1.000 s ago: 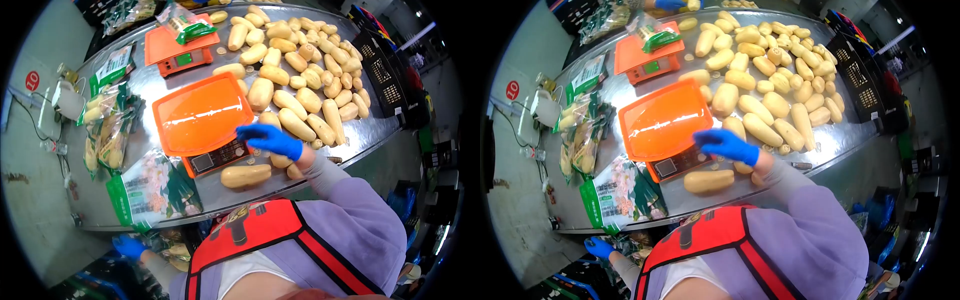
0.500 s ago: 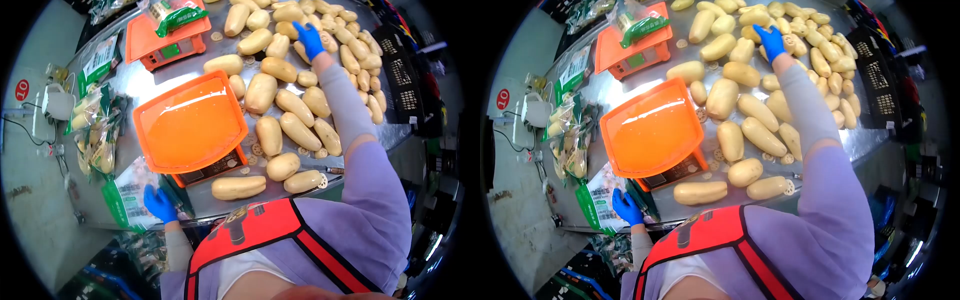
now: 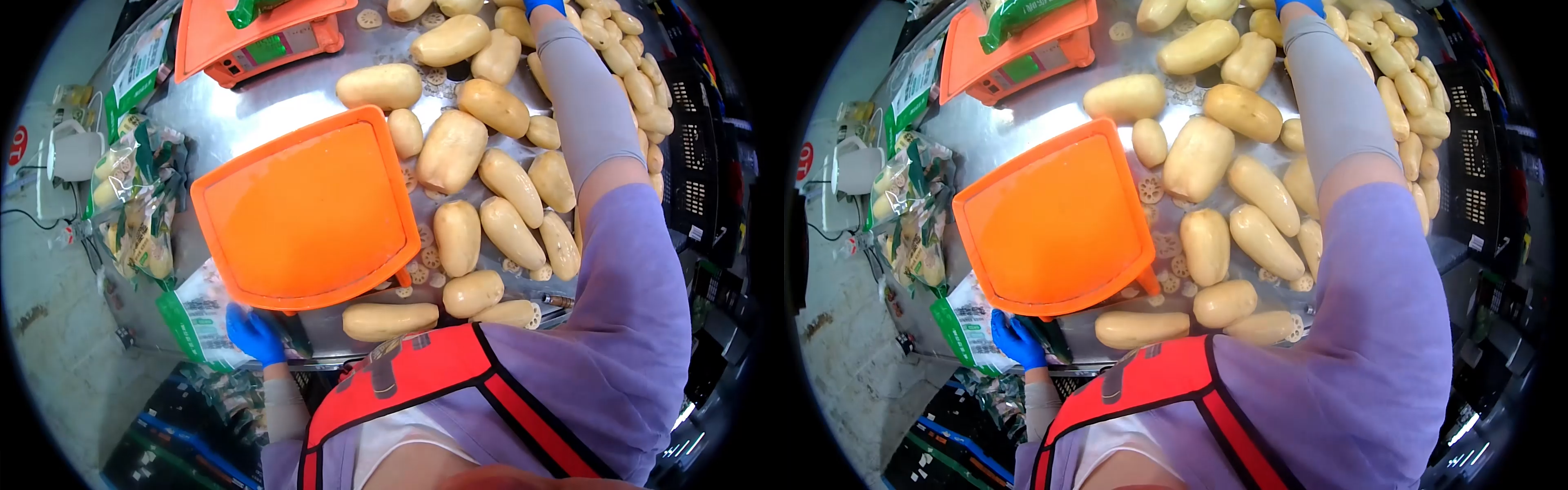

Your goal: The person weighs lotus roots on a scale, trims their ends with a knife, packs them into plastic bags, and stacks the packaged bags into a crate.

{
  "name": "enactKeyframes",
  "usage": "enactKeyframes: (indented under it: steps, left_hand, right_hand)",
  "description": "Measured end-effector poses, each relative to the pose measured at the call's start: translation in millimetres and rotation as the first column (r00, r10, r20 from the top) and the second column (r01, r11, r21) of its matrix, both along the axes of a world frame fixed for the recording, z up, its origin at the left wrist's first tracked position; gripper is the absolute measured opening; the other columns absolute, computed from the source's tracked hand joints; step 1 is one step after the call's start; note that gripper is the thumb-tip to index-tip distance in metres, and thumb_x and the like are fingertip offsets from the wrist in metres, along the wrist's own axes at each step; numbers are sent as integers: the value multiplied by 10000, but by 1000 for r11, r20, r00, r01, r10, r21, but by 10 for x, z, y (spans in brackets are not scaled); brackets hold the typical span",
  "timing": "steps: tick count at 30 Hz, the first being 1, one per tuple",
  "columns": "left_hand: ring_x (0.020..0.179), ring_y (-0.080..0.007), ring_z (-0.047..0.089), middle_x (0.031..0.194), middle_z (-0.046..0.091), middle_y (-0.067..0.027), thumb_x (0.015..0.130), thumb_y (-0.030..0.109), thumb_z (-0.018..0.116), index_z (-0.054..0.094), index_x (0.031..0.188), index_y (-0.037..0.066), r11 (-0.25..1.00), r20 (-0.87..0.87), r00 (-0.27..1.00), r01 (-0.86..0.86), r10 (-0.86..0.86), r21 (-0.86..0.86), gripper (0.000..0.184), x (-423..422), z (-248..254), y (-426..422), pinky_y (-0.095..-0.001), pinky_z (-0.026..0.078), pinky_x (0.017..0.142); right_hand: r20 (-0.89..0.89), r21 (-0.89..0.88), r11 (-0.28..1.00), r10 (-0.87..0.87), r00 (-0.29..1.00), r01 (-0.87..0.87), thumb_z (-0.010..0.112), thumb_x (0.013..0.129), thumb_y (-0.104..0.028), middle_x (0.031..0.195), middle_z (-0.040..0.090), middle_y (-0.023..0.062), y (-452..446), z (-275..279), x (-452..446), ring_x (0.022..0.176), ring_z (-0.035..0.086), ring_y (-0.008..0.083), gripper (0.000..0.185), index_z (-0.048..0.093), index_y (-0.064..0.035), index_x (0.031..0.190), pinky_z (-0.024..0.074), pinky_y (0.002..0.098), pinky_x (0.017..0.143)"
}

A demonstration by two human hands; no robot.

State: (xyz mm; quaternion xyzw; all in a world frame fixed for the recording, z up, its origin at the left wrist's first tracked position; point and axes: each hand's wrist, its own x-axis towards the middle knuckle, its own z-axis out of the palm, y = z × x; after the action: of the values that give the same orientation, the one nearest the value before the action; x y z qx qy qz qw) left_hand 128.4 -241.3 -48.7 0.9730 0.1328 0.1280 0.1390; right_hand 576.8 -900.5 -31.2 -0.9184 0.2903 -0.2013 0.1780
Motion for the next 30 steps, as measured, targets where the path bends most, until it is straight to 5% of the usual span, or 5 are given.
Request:
enactKeyframes:
  steps: [4,11,19,22,30]
  left_hand:
    - [1087,-340,493,1171,511,-219,838,140,529,494,1166,-71,1000,24,1000,3,-3,-15,392,-8,-45,31,-399,367,959]
    - [1063,-337,503,1154,526,-209,834,141,534,518,1140,-60,995,103,995,10,0,-98,366,-26,-111,77,-398,380,939]
    - [1017,-350,524,1087,567,-206,816,162,559,552,1092,-33,999,169,985,43,-37,-33,338,8,-37,45,-402,394,901]
    - [1000,-342,541,1072,583,-192,787,161,580,566,1071,-23,998,203,979,33,-23,-46,339,15,-58,51,-405,397,896]
    - [984,-351,547,1049,589,-197,773,186,607,575,1059,-13,996,307,951,61,-36,-70,350,12,-57,72,-409,413,874]
  right_hand:
    - [318,367,930,-126,940,0,757,655,-337,1299,381,256,355,195,-281,1182,406,319,927,263,79,1321,358,345,978]
    - [600,341,854,124,790,-393,792,632,-222,1221,464,176,592,682,-821,1122,453,244,847,332,38,1294,398,326,938]
    - [67,-93,370,929,365,-925,768,644,-286,1188,530,128,1994,1961,-1875,1129,474,247,738,445,-24,1253,350,351,981]
    - [74,-272,4,997,-17,-962,746,578,-188,982,570,141,2703,1869,-2007,893,552,330,622,550,-99,1162,459,375,812]
    - [-662,-8,-61,748,-40,-998,752,580,-325,1112,530,171,4199,1750,-2496,1006,514,335,635,553,-135,1153,456,406,828]
